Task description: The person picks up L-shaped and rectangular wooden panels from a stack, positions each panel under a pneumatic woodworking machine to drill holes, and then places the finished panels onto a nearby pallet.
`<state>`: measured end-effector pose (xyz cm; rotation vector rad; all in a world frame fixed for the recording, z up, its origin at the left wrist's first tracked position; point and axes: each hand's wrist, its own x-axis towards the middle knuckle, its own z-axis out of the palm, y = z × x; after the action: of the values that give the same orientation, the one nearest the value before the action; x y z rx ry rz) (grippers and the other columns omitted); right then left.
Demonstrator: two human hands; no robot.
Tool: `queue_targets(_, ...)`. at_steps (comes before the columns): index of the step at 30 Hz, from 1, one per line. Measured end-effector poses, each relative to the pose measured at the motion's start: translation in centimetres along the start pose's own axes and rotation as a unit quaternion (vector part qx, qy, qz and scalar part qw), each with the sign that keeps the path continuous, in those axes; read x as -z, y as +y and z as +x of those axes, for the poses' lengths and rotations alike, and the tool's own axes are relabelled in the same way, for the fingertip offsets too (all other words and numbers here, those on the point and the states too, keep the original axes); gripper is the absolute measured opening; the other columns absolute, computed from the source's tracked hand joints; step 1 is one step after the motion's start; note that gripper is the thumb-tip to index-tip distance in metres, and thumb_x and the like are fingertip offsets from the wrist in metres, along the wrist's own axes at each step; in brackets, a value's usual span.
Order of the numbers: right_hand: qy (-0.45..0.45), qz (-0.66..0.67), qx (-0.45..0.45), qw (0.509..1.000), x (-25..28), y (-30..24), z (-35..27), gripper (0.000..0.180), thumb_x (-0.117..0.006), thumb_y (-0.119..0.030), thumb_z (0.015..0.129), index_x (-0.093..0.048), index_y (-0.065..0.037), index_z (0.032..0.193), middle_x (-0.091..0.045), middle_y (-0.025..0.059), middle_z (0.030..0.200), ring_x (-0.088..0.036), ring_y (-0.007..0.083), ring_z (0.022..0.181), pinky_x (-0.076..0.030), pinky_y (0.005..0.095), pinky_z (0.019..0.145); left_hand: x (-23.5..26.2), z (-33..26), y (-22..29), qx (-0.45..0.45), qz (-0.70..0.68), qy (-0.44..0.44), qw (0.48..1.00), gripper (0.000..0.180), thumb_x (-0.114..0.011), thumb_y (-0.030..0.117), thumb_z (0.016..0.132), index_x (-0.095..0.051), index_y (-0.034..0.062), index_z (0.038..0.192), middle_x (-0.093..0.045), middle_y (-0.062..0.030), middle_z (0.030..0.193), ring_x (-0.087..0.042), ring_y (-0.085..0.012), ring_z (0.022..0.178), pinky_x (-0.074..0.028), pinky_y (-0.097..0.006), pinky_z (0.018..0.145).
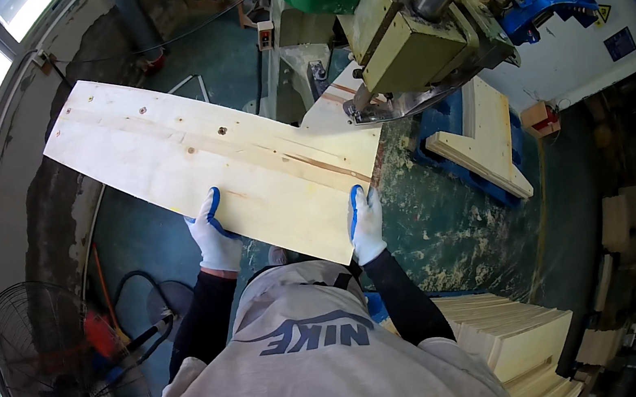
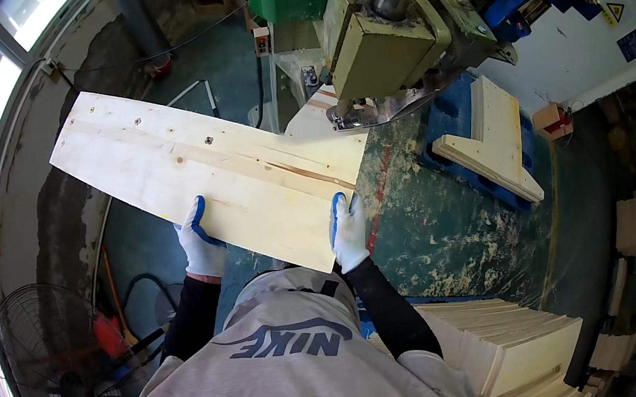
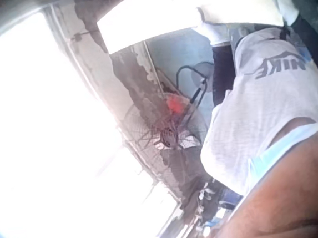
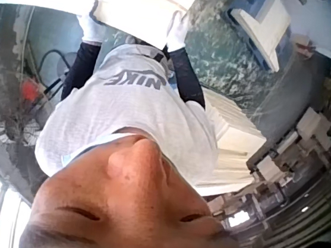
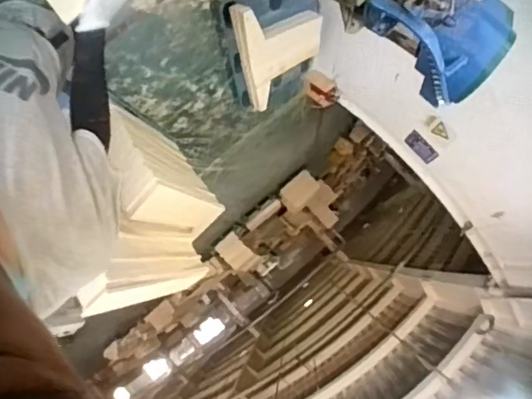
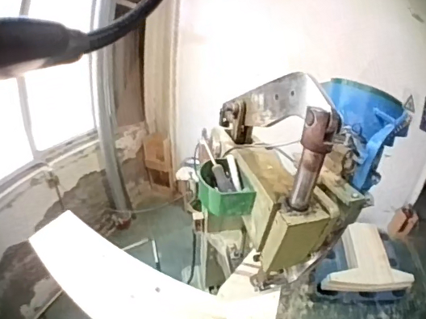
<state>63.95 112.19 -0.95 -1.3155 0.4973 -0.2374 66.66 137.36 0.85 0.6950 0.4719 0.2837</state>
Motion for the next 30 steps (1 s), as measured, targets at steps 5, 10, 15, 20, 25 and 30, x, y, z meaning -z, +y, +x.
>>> queue_targets(5,-0.02,0.033,-0.014,0.999,0.4,0.8,0.1,0.024,-0.053,-0.019,0.107,-0.053,-0.002,0.123,-0.058,0.0015,0.107,-0.053,0.0082,0.09,-0.046,0.0256,0.08,0.1,0.7,-0.3,-0.001,0.001,0.019,1.0,0.052,-0.068,-0.002,0.09,-0.05,0.0052,0.138,-0.063,-0.0102,0.126,-0.066,-0.0244,0.11,-0.057,-0.039,0.092)
queue_targets(10,-0.008,0.014,-0.009,1.0,0.0,-0.3,-0.8,0.026,-0.052,-0.021,0.107,-0.051,-0.002,0.125,-0.059,0.0025,0.109,-0.055,0.0097,0.091,-0.047,0.0258,0.079,-0.4,1.2,0.5,-0.008,0.016,0.02,1.0,0.053,-0.068,-0.002,0.09,-0.049,0.0048,0.139,-0.062,-0.0104,0.129,-0.065,-0.0243,0.112,-0.055,-0.038,0.093)
queue_targets(15,-0.022,0.026,-0.018,0.999,-1.8,1.2,-3.1,0.033,-0.052,-0.024,0.107,-0.05,0.0,0.13,-0.058,0.0082,0.122,-0.054,0.0138,0.111,-0.046,0.0313,0.097,0.8,3.5,3.3,-0.064,0.075,-0.054,0.994,0.047,-0.067,0.002,0.093,-0.051,0.0029,0.137,-0.063,-0.0107,0.127,-0.065,-0.0238,0.111,-0.054,-0.036,0.093)
queue_targets(20,-0.111,0.149,-0.079,0.979,-4.4,1.6,-3.3,0.028,-0.058,-0.025,0.105,-0.055,-0.002,0.121,-0.061,0.0046,0.113,-0.059,0.0097,0.109,-0.045,0.028,0.099,7.5,6.4,12.5,-0.023,0.148,-0.043,0.988,0.044,-0.066,0.004,0.093,-0.054,0.0011,0.135,-0.066,-0.0121,0.122,-0.069,-0.0254,0.104,-0.057,-0.038,0.091)
queue_targets(25,-0.136,0.146,-0.09,0.976,-5.3,-0.4,2.0,0.026,-0.063,-0.033,0.102,-0.057,-0.009,0.11,-0.06,-0.0003,0.1,-0.061,0.0076,0.09,-0.053,0.0271,0.076,12.1,5.1,19.1,-0.012,0.2,-0.051,0.978,0.053,-0.064,0.014,0.095,-0.047,-0.002,0.143,-0.064,-0.0188,0.127,-0.068,-0.0306,0.11,-0.058,-0.041,0.095)
queue_targets(30,-0.136,0.07,-0.103,0.983,-4.6,-0.4,3.7,0.022,-0.059,-0.032,0.104,-0.057,-0.011,0.103,-0.054,-0.0047,0.087,-0.054,0.0023,0.069,-0.047,0.0212,0.053,10.2,4.1,18.1,-0.022,0.203,-0.041,0.978,0.054,-0.065,0.015,0.095,-0.046,-0.0012,0.143,-0.063,-0.0189,0.128,-0.068,-0.0318,0.11,-0.058,-0.043,0.095)
